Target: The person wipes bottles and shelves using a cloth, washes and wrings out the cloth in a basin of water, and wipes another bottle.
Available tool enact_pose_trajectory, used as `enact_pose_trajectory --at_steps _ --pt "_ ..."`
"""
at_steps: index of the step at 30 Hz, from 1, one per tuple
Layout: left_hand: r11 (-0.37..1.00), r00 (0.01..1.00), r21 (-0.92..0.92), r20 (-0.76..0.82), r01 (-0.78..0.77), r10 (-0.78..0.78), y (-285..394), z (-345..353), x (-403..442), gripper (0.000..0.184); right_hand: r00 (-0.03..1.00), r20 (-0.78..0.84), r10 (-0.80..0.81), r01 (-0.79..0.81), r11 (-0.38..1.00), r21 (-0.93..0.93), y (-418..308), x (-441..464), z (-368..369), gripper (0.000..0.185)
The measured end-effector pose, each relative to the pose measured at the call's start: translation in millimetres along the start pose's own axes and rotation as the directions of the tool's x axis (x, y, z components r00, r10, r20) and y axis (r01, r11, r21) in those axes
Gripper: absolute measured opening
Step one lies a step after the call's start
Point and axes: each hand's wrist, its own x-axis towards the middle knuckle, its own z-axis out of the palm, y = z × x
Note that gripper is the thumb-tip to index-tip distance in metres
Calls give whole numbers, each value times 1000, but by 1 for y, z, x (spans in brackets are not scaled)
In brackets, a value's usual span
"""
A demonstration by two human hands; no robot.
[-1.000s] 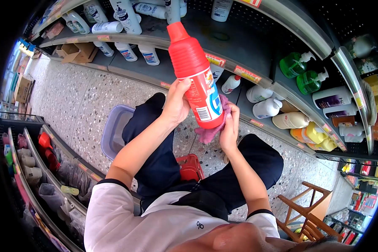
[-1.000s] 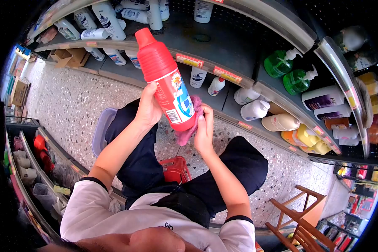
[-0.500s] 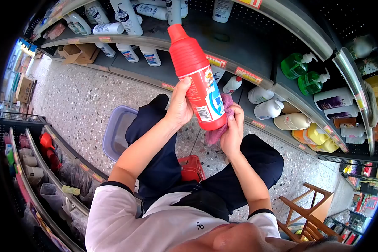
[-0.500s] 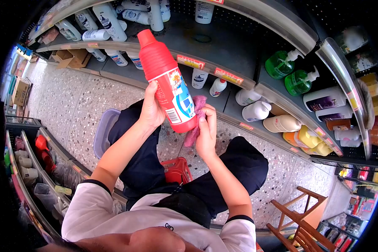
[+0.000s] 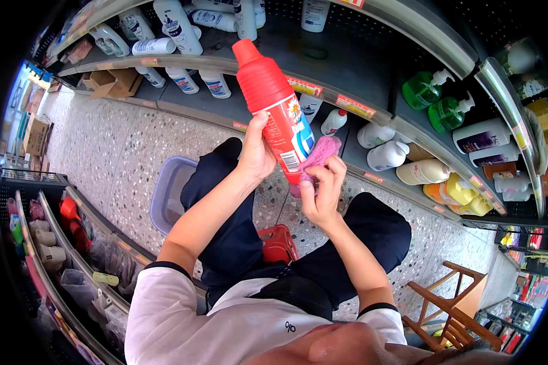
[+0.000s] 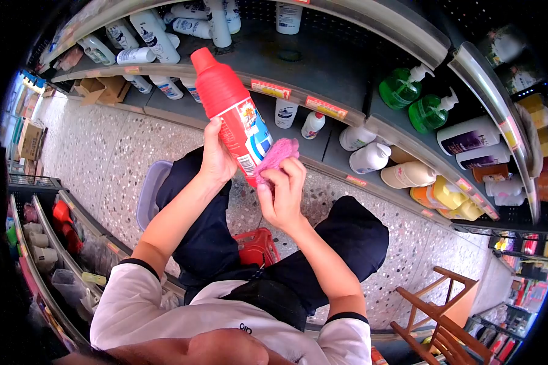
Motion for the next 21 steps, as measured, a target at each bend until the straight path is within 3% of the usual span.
enact_pose_trajectory --at_steps 5,6,8,11,12,16,17,21 --pt "999 997 14 71 -30 29 -4 -3 2 60 967 -26 255 -243 945 220 5 -4 5 28" --pt "999 997 41 65 -35 32 -5 -3 3 64 941 -13 338 -311 879 361 8 -3 7 28" --pt "994 998 96 54 -42 37 -7 -3 4 74 873 49 486 -411 675 612 13 -4 11 30" --pt "995 998 94 46 -45 40 -6 4 1 75 689 289 665 -486 129 864 9 -1 11 31" --pt "995 998 88 49 -37 33 -6 4 1 74 630 381 677 -474 -54 879 5 3 9 31" --pt "996 995 83 101 -18 10 -5 3 1 74 438 643 628 -495 -428 756 9 1 6 48" --pt "996 992 88 122 -18 7 -4 4 0 75 423 696 580 -517 -477 711 9 1 4 53" --pt "994 979 106 201 9 -30 -3 6 -2 77 373 732 569 -471 -564 678 -1 13 -7 41"
